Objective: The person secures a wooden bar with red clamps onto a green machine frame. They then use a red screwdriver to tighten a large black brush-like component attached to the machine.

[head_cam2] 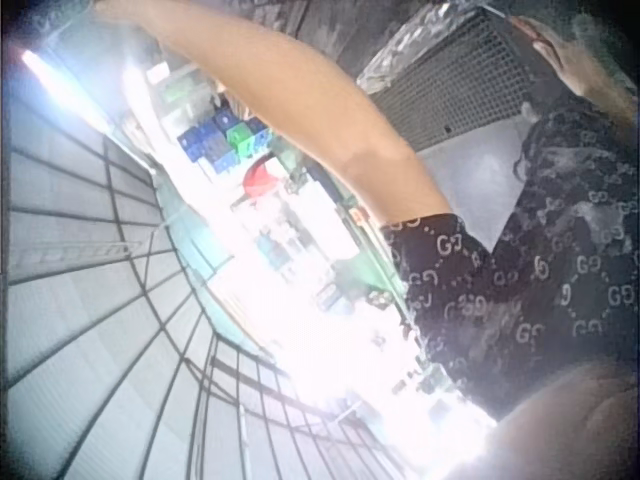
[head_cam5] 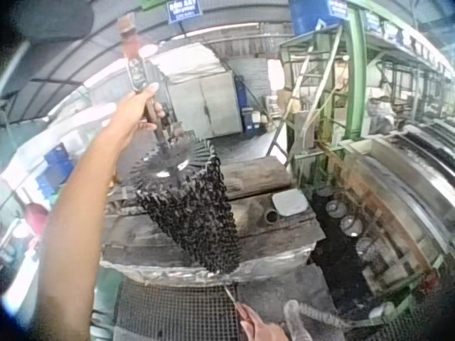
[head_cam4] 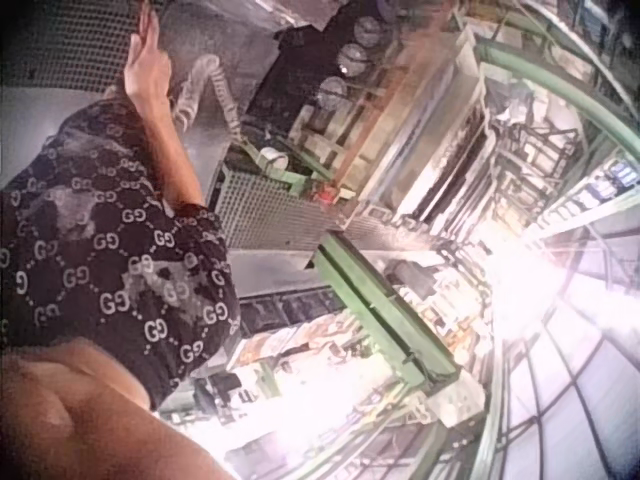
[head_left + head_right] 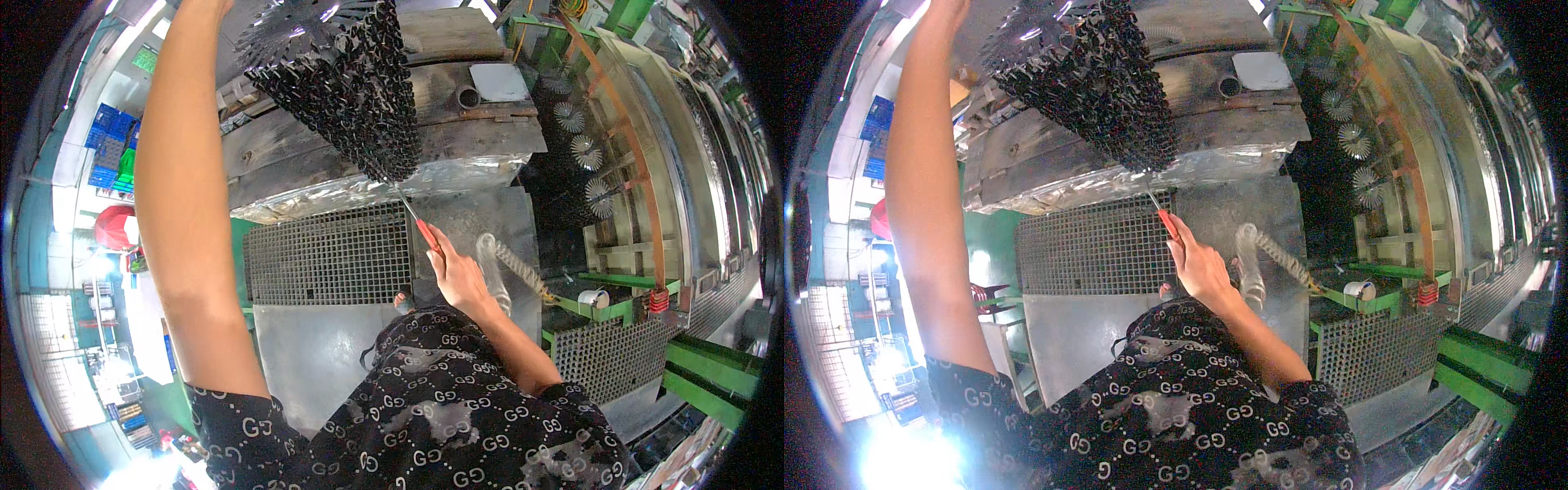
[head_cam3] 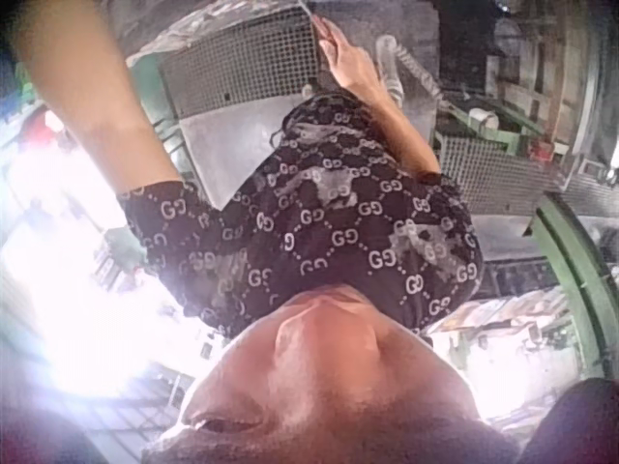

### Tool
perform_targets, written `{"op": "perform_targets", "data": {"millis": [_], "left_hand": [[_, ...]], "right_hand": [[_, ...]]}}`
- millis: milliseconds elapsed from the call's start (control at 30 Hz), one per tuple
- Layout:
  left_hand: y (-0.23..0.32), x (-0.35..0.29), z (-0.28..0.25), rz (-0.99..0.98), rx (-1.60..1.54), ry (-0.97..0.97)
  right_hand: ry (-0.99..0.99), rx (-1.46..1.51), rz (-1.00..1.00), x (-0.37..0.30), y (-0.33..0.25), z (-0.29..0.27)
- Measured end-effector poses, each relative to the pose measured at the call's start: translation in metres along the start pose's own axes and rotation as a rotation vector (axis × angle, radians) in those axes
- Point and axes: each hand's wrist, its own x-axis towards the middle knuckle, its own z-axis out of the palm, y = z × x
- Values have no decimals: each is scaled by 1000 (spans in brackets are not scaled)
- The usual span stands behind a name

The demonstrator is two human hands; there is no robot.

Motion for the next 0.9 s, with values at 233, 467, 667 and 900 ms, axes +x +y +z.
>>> {"op": "perform_targets", "data": {"millis": [233, 467, 667, 900], "left_hand": [[-4, -13, 15, 71, -34, 55], [-12, 10, 2, -9, 0, 31], [-9, 21, -15, -26, 48, -4], [8, 3, -13, -95, -79, -38]], "right_hand": [[303, 224, -556, 14, -85, -23], [93, 19, -182, 19, -34, -17], [150, 42, -300, 22, -51, -14], [194, 75, -355, 25, -52, -9]]}}
